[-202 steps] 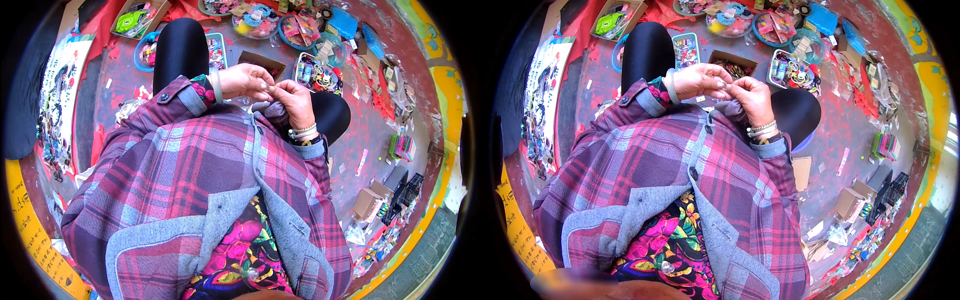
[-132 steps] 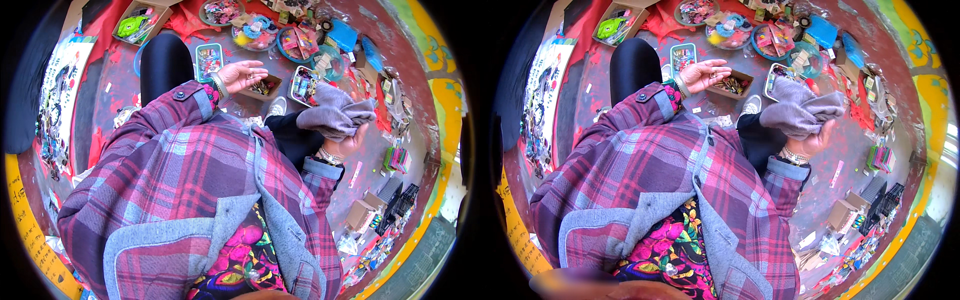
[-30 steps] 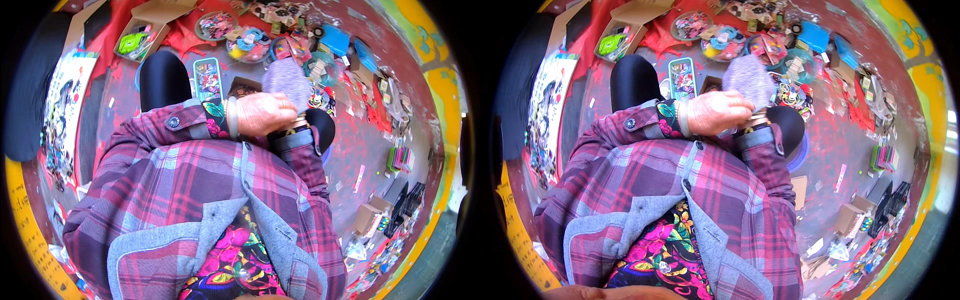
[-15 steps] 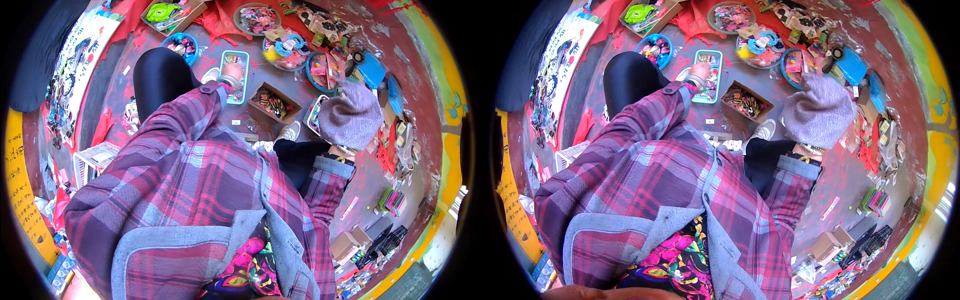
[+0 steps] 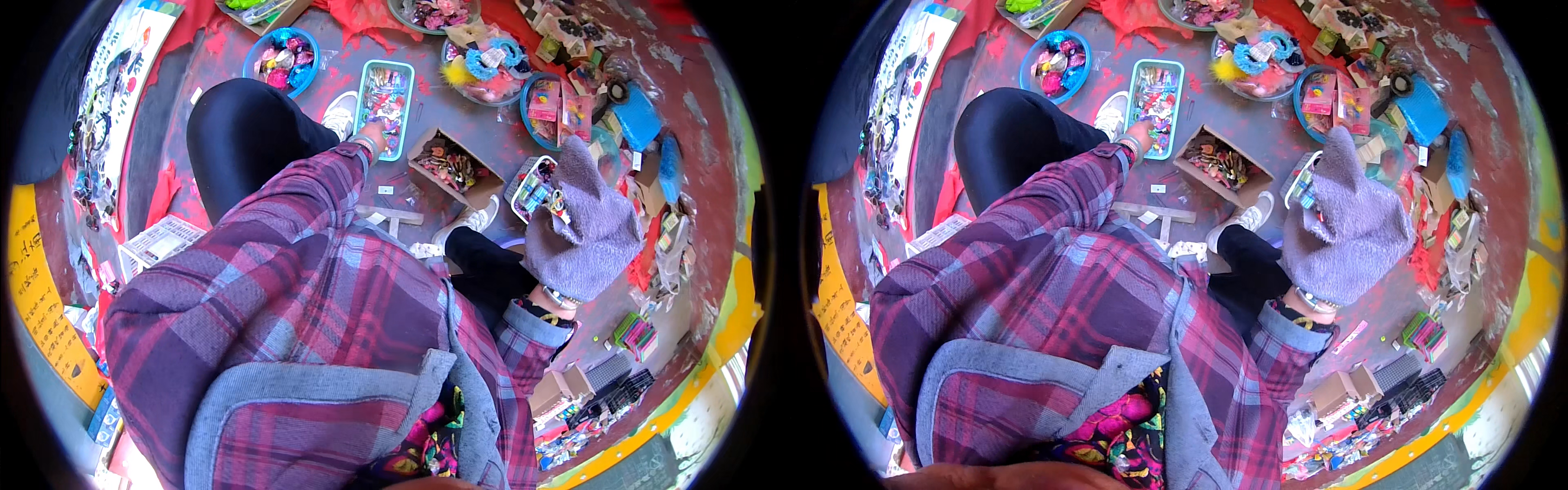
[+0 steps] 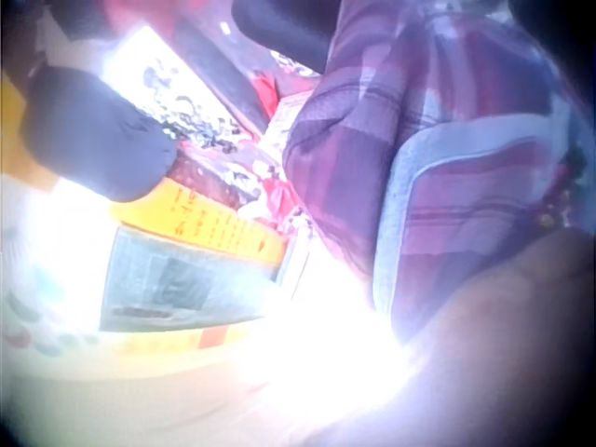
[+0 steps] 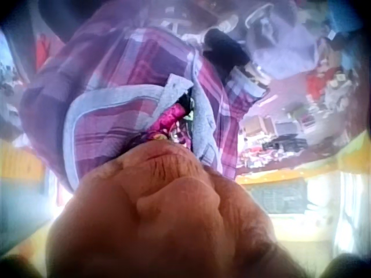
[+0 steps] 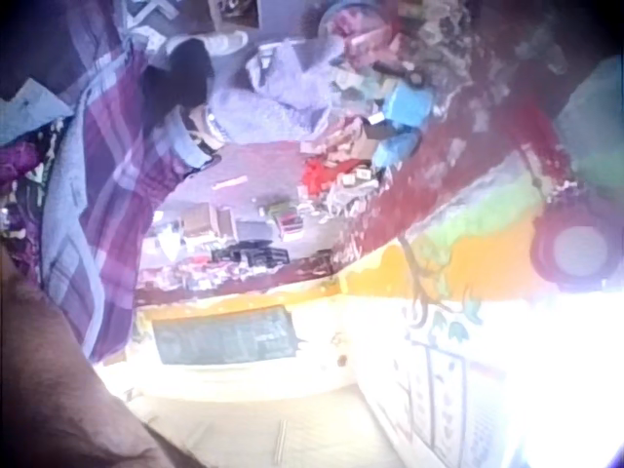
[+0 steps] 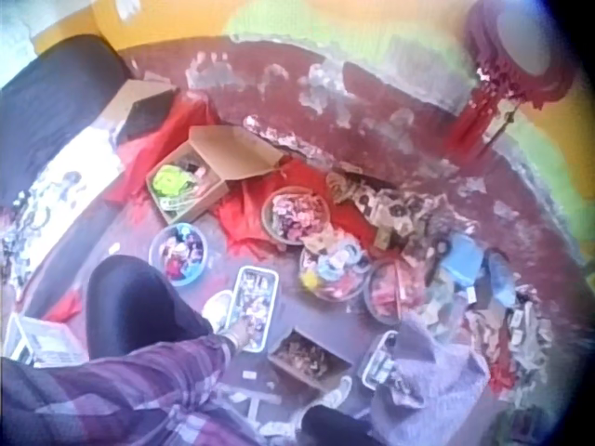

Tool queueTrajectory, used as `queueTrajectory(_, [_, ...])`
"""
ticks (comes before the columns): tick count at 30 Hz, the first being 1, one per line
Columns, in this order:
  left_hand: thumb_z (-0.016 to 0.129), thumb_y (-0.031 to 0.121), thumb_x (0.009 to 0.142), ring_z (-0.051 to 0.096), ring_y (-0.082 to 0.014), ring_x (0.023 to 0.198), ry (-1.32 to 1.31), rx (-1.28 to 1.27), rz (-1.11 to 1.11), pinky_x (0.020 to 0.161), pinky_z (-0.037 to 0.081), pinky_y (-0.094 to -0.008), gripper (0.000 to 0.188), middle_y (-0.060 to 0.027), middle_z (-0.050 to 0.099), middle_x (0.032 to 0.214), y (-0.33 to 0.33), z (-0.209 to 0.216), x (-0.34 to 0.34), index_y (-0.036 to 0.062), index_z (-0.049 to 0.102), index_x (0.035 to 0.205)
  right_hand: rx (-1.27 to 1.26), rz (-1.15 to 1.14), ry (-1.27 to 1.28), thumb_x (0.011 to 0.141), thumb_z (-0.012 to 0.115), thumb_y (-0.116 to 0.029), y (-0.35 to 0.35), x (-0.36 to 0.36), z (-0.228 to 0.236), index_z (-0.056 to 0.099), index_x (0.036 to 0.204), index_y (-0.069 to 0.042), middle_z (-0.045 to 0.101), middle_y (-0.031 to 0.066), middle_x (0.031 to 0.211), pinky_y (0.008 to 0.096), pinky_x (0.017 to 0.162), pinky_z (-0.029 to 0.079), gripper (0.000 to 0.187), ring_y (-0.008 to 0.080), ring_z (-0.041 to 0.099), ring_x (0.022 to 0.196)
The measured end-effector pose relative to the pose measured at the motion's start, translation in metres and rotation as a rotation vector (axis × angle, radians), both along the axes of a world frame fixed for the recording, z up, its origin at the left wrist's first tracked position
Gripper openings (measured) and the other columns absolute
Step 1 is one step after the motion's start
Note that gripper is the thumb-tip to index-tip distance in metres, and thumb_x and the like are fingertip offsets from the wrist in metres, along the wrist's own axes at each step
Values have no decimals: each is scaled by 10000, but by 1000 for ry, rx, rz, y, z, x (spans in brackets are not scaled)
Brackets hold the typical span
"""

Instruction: The person sits on the floor and repeatedly picks up small jewelry items from a tray, wipes them with a cloth, and places them into a cardboard box. The process is repeated for multiple items throughout the clip.

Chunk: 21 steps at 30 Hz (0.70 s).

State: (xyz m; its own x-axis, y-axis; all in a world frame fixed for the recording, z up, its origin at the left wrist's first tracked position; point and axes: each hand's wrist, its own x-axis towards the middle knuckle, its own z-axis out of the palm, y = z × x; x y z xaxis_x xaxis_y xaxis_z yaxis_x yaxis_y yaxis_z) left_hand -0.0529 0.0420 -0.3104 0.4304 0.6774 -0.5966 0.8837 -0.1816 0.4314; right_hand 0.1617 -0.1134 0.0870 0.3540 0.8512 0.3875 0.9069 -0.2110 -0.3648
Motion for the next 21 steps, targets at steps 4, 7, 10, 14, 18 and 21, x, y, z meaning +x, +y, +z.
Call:
queueTrajectory(4, [619, 110, 723, 528, -309, 1038, 5, -60, 105, 891, 419, -361, 415, -172, 556, 1106, -2, -6, -3, 57, 533, 1125, -80, -4, -24, 468, 665, -61, -1, 5, -12, 607, 767, -141, 628, 68, 853, 344, 713, 448, 315, 258, 591, 784])
queueTrajectory(7, [650, 127, 706, 515, -320, 1048, -3, -49, -8, 877, 426, -371, 499, -186, 516, 1143, -9, -24, -1, 90, 491, 1177, -225, -109, -142, 485, 701, -167, -12, 6, -23, 604, 766, -157, 592, 52, 860, 340, 802, 390, 297, 252, 548, 854])
queueTrajectory(10, [610, 94, 727, 509, -366, 1032, 37, -57, -111, 861, 429, -394, 486, -223, 497, 1112, -18, -37, 11, 121, 465, 1190, -219, -83, -197, 461, 693, -141, -8, 6, -25, 587, 749, -160, 578, 50, 801, 379, 740, 401, 307, 277, 551, 798])
queueTrajectory(14, [580, 102, 743, 541, -365, 966, 71, -18, -89, 827, 438, -408, 409, -217, 528, 1076, -16, -47, 15, 70, 480, 1138, -174, 45, -133, 450, 681, -113, -3, 11, -27, 615, 764, -177, 608, 40, 817, 384, 699, 420, 328, 272, 569, 769])
queueTrajectory(18, [636, 150, 715, 552, -322, 985, -22, 24, -32, 812, 445, -383, 413, -196, 585, 984, -10, -57, 15, 34, 509, 1090, -202, -55, -17, 470, 670, -112, -7, 13, -35, 634, 785, -191, 628, 29, 843, 370, 713, 421, 328, 253, 574, 788])
queueTrajectory(21, [681, 202, 693, 570, -297, 964, -31, -161, 171, 820, 446, -357, 466, -179, 595, 987, -1, -19, 18, 17, 512, 1085, -193, -95, -61, 480, 672, -120, -14, 13, -38, 633, 779, -194, 629, 21, 847, 364, 735, 417, 311, 250, 570, 801])
